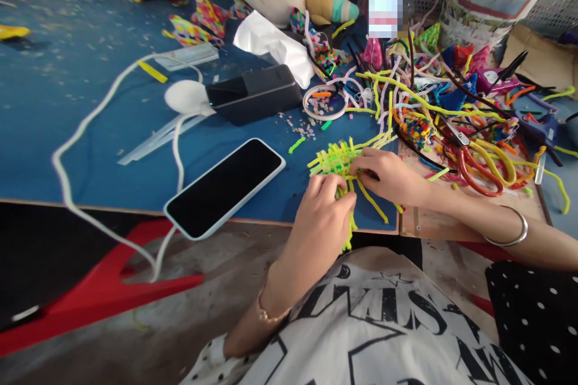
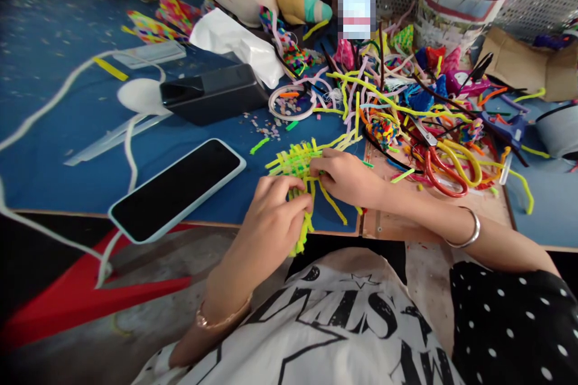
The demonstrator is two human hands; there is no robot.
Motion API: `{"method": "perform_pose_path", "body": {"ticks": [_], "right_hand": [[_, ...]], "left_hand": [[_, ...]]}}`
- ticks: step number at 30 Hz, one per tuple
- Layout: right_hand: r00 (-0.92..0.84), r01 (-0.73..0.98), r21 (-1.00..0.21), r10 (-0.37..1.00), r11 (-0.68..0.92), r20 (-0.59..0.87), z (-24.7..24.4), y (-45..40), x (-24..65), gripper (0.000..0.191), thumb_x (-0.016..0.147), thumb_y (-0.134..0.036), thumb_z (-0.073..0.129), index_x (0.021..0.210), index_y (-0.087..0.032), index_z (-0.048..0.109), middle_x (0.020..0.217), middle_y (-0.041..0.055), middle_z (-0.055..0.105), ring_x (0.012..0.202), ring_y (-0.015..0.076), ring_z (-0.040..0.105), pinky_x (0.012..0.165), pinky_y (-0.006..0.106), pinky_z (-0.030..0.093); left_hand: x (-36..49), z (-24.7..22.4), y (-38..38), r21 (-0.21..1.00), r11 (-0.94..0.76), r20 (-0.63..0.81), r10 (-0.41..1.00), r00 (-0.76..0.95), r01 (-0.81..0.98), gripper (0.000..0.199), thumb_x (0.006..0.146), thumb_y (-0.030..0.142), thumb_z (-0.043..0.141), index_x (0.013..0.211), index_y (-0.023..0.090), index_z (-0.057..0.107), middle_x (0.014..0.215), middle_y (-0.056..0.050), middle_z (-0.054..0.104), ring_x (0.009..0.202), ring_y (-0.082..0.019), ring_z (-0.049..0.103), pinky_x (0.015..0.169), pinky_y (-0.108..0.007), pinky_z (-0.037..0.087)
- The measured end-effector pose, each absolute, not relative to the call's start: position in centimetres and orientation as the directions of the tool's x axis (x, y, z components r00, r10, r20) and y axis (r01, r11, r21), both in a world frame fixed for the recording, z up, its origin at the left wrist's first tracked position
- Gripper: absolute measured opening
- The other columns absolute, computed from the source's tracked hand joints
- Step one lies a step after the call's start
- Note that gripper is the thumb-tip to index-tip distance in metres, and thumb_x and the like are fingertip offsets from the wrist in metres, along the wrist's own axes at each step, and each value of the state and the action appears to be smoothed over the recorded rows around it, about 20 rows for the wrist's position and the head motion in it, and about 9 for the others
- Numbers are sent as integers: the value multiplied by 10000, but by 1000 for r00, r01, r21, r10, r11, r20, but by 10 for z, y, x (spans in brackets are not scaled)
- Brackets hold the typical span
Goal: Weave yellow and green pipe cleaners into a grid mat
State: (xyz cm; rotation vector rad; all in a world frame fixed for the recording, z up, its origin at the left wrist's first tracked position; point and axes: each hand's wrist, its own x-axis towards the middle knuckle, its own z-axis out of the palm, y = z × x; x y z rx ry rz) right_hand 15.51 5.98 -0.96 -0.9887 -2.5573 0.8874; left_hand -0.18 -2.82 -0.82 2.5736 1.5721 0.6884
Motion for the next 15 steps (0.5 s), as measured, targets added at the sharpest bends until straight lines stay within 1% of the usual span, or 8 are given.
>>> {"method": "perform_pose_path", "body": {"ticks": [2,4,7,10,12,15], "right_hand": [[-736,521,-627,677,579,13,-9,60,155,238,762,-49,375,818,-168,573,813,23,467,717,116,429,646,254,331],[-738,522,-628,675,577,7,-9,60,155,235,762,-44,376,820,-166,568,827,26,473,725,114,433,652,253,333],[-740,517,-632,672,577,8,-9,59,155,233,757,-30,375,812,-163,557,833,26,473,710,106,420,652,249,332],[-740,510,-640,673,574,14,-9,59,155,226,766,-36,367,810,-166,548,834,24,469,694,102,409,650,247,332],[-739,511,-641,674,573,14,-9,59,155,222,773,-45,364,813,-167,545,840,24,470,694,102,409,649,247,333],[-740,515,-637,673,573,8,-10,60,155,226,768,-39,366,823,-165,546,847,27,475,706,105,416,655,246,334]], "left_hand": [[-5,-8,-27,298,-527,336,839,429,796,308,823,-22,437,636,183,571,853,-70,550,828,-214,480,717,-356,512],[-9,-8,-25,357,-570,320,819,477,740,315,843,-19,430,651,179,582,847,-63,571,830,-206,478,723,-346,503],[-14,-10,-22,462,-608,289,791,539,645,309,894,13,414,725,166,622,820,-51,616,843,-201,477,756,-341,494],[-17,-13,-21,553,-614,266,771,579,563,318,921,44,416,795,182,673,800,-31,618,841,-192,477,772,-331,478],[-18,-14,-20,579,-611,254,765,592,540,322,923,55,429,814,205,692,794,-23,609,830,-186,483,776,-331,470],[-16,-14,-20,557,-591,248,789,563,584,279,927,75,439,897,201,686,793,-22,629,832,-191,498,772,-337,467]]}}
